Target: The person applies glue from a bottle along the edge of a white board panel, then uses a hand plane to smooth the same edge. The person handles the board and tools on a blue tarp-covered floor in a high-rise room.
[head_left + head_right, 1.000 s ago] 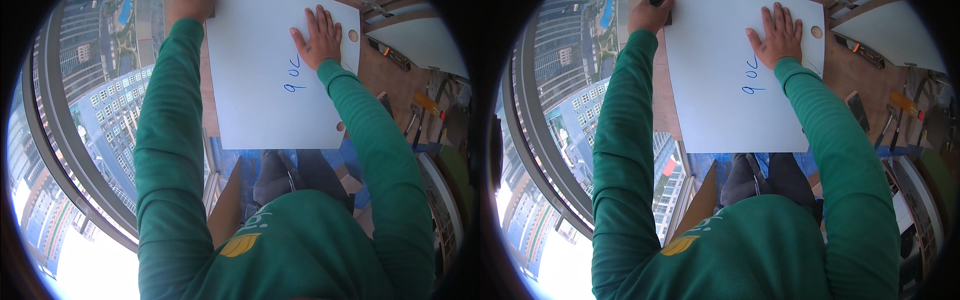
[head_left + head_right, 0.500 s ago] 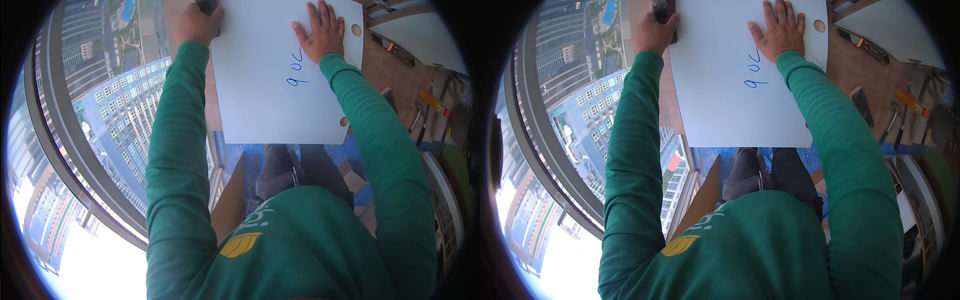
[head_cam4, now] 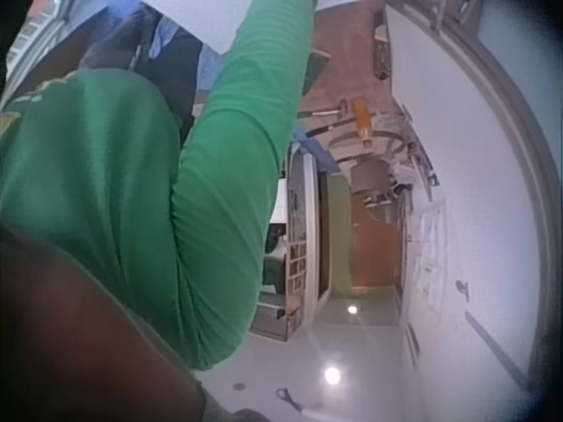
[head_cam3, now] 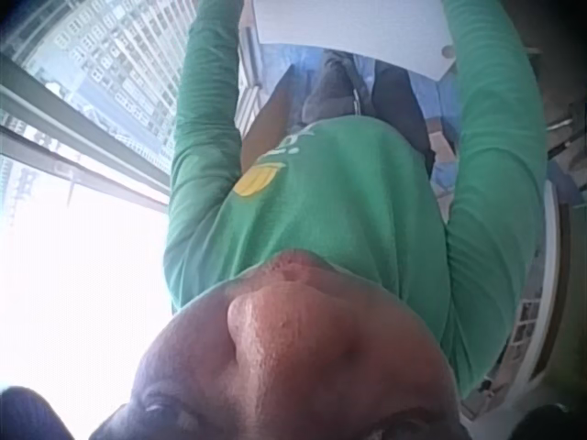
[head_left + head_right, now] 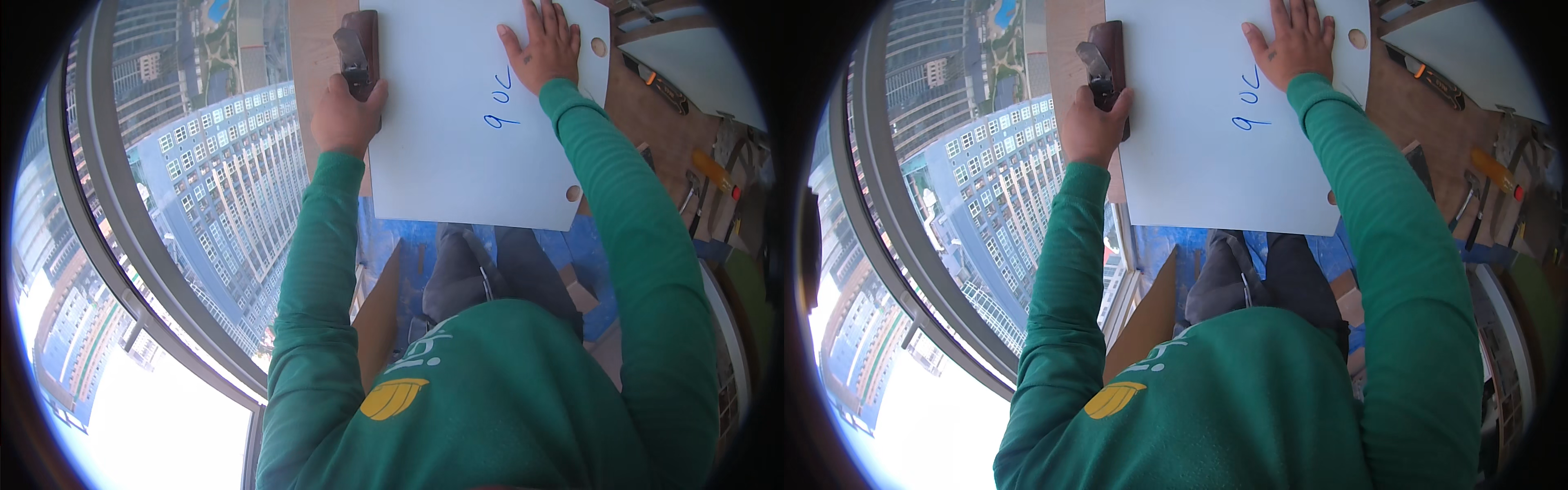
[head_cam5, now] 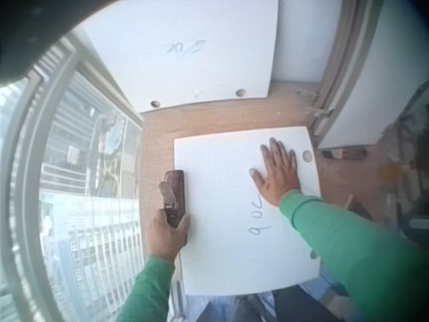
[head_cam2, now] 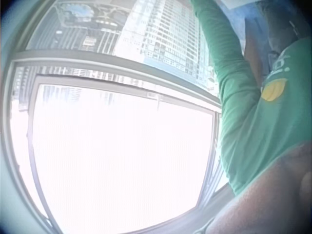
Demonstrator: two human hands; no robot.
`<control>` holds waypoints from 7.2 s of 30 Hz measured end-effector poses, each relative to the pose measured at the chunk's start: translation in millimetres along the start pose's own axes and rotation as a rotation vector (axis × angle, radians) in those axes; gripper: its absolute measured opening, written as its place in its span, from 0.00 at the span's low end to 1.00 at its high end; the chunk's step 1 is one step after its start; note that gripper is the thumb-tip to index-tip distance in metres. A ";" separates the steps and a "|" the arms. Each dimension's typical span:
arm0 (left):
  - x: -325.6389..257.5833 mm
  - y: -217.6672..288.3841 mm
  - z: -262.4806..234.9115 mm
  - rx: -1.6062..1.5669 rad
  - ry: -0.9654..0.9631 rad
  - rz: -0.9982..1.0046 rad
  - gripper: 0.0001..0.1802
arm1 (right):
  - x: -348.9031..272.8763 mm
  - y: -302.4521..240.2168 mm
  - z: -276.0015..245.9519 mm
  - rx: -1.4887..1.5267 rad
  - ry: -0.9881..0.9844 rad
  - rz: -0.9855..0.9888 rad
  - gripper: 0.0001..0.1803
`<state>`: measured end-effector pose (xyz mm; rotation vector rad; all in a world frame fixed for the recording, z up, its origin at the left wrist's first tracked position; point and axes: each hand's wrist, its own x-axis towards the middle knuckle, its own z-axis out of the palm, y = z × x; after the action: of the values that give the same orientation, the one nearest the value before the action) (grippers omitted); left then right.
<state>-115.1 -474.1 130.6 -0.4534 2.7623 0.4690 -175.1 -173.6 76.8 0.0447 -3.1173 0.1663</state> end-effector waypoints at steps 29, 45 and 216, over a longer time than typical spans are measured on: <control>87.5 20.9 -2.1 -0.031 0.108 0.137 0.38 | -2.4 6.1 8.9 0.026 0.049 -0.030 0.41; -7.2 -8.7 5.0 -0.002 0.025 0.033 0.32 | -0.7 5.1 7.0 0.011 0.027 -0.004 0.41; -160.1 -91.7 73.0 0.017 -0.027 -0.050 0.32 | 17.6 7.7 32.0 -0.040 -0.002 0.045 0.40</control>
<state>79.5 -489.2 95.2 -0.5065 2.7198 0.4370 -193.5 -169.8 44.6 -0.0256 -3.1242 0.1044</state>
